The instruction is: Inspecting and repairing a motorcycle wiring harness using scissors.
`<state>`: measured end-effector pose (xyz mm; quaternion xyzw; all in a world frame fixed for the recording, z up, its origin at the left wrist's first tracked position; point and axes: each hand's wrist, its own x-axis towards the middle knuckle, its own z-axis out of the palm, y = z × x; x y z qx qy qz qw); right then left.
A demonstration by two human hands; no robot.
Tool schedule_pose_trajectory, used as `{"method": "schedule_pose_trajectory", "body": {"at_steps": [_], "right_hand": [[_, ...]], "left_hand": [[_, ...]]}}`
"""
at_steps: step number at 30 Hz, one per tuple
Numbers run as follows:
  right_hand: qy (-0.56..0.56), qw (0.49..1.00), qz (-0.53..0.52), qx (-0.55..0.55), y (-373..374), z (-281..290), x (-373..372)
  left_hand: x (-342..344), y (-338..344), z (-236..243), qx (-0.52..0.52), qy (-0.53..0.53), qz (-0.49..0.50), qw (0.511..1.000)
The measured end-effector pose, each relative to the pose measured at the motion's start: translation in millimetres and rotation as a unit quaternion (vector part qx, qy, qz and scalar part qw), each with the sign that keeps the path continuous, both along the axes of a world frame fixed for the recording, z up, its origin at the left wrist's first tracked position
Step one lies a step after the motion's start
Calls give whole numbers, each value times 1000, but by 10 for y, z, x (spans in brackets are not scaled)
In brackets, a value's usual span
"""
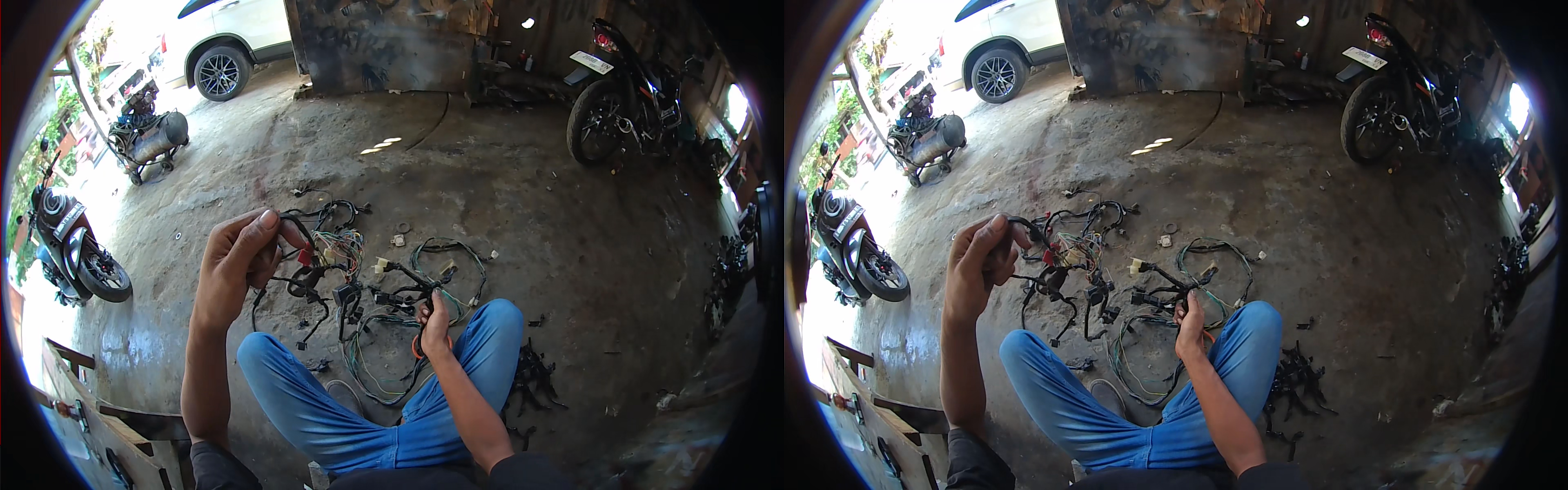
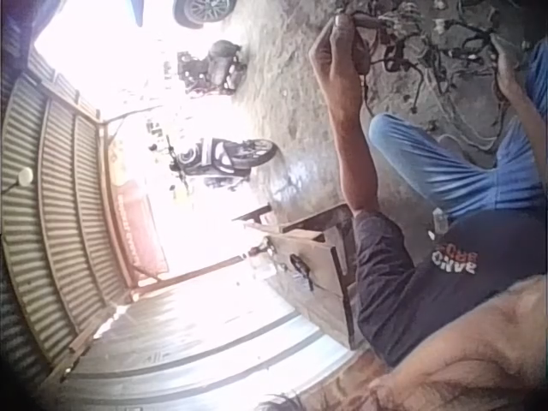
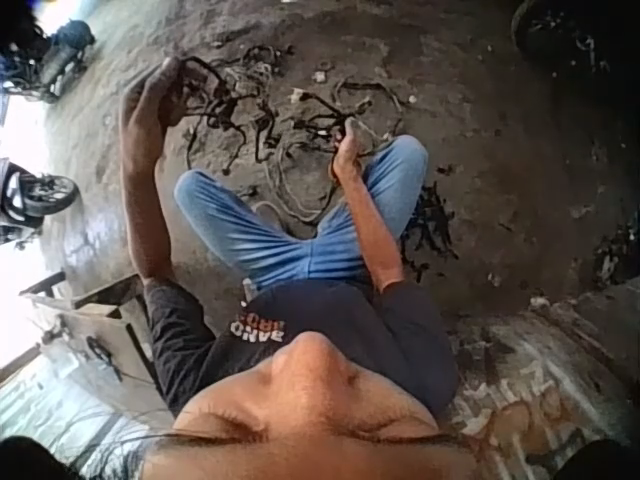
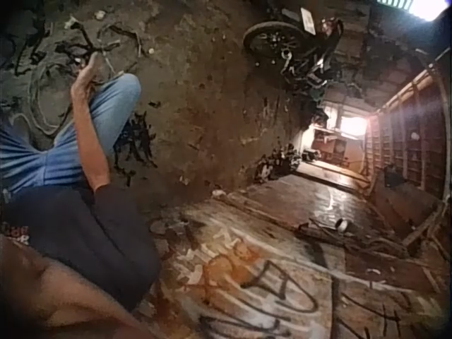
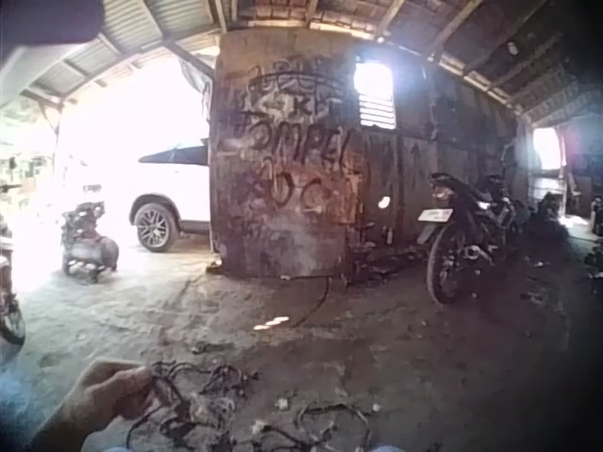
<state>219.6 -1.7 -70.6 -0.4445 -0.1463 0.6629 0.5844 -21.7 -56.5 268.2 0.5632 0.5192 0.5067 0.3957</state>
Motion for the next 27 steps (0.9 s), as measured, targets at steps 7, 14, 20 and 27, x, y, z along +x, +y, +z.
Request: {"method": "schedule_pose_trajectory", "body": {"at_steps": [7, 14, 20, 27], "right_hand": [[-1, 1000, 21, 9, 3, -22, 8], [-10, 1000, 25, -8, 16, -35, -21], [-14, 1000, 23, -11, 20, -13, -28], [-9, 1000, 16, -9, 28, -23, -18]], "left_hand": [[69, 25, 30, -5, 6, -4, 1000], [20, 52, 15, -1, -12, -33, 999], [47, 60, 25, 3, -10, -15, 1000], [62, 60, -2, -3, -12, -8, 1000]]}}
